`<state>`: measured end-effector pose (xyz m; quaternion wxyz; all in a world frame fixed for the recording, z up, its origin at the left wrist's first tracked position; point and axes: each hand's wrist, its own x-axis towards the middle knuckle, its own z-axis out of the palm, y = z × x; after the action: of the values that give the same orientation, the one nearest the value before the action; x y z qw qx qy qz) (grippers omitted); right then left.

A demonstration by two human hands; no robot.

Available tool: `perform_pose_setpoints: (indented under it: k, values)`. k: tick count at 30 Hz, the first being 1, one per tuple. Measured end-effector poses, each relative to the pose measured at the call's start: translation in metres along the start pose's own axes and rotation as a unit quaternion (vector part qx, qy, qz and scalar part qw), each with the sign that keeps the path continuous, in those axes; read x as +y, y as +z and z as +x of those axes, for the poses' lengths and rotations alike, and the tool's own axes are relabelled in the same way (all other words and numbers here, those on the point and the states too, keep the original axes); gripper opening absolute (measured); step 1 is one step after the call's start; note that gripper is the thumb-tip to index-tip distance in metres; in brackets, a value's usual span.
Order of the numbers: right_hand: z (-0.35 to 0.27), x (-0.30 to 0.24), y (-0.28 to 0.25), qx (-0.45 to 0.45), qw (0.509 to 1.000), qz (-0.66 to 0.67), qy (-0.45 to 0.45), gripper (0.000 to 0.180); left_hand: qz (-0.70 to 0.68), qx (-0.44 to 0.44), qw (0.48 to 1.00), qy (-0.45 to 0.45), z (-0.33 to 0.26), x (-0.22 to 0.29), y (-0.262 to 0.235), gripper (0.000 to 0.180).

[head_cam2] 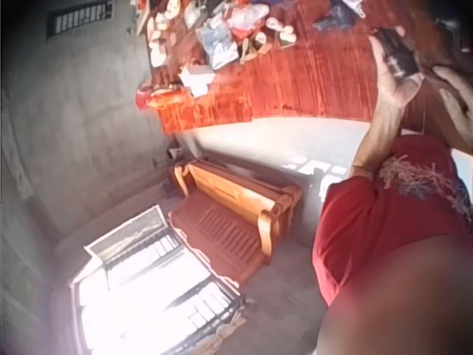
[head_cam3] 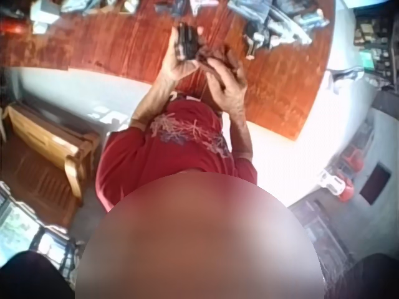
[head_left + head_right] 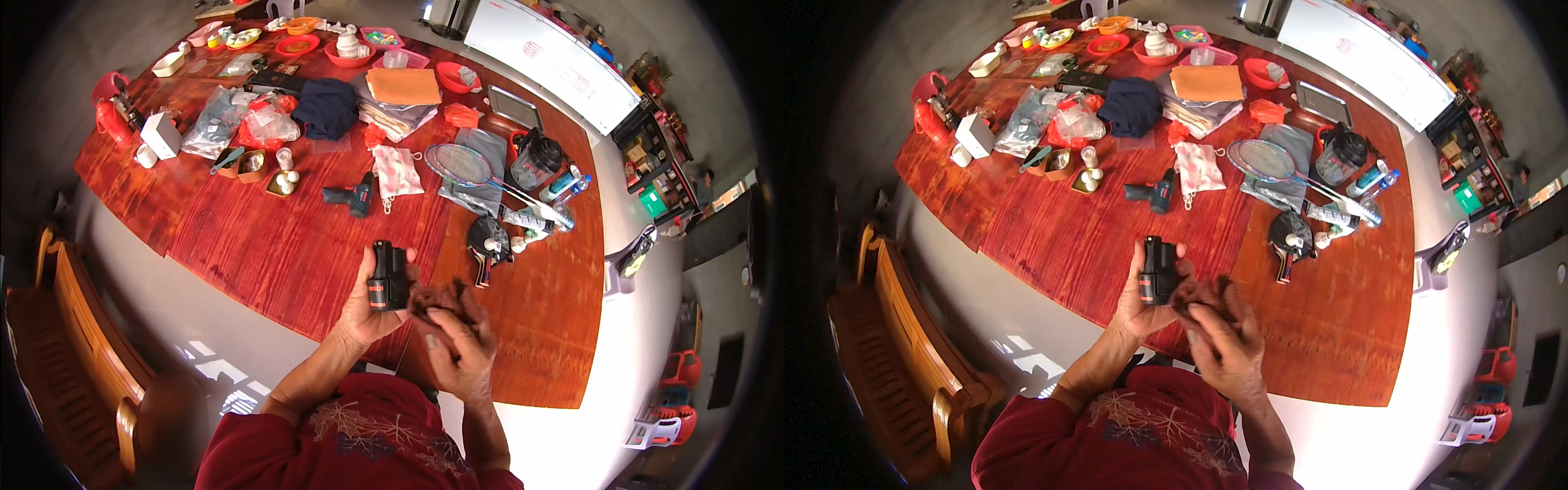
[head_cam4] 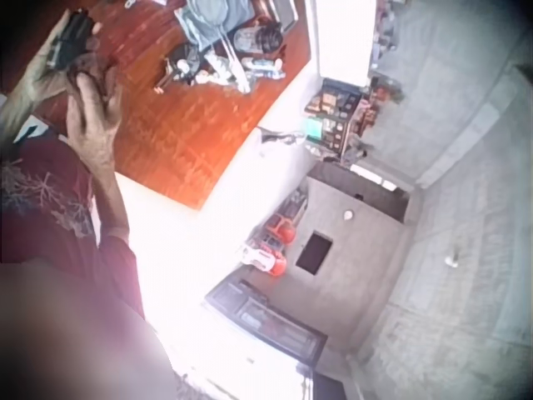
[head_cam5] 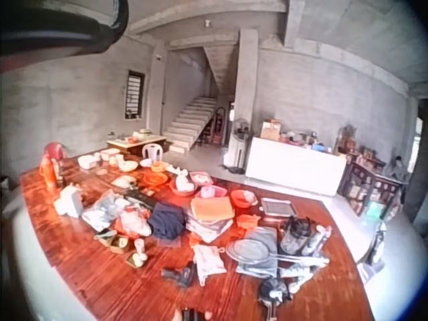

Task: The person wipes a badminton racket, a shuttlecock, a cap, and a power drill with a cloth on a cluttered table. The person also handles a water bottle and a metal strainer, then places the cleaned items back on the table.

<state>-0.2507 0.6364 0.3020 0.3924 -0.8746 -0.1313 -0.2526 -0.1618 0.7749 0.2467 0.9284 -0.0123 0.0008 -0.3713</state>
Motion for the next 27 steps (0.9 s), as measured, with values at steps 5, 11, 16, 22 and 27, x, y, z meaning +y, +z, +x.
perform_pose_setpoints:
  k: [5,11,16,22,27]
  values:
    - [0.007,-0.013,0.032,-0.008,0.995,-0.066,-0.075,0.029,-0.023,-0.006,0.999,-0.027,-0.014,-0.01,-0.016,0.067]
    - [0.022,0.01,0.041,0.097,0.993,0.01,0.06,0.024,0.1,0.059,0.993,0.021,-0.018,-0.019,-0.015,0.061]
    - [0.007,0.001,0.038,0.046,0.998,-0.04,-0.015,0.041,0.147,0.121,0.981,0.03,-0.013,-0.023,-0.01,0.067]
    - [-0.015,0.022,0.034,-0.065,0.992,-0.11,0.01,0.037,0.14,0.193,0.971,0.009,-0.008,-0.033,-0.05,0.038]
    - [-0.014,0.047,0.023,0.018,0.992,-0.067,0.109,0.03,0.174,0.235,0.953,0.078,0.01,-0.048,-0.05,0.036]
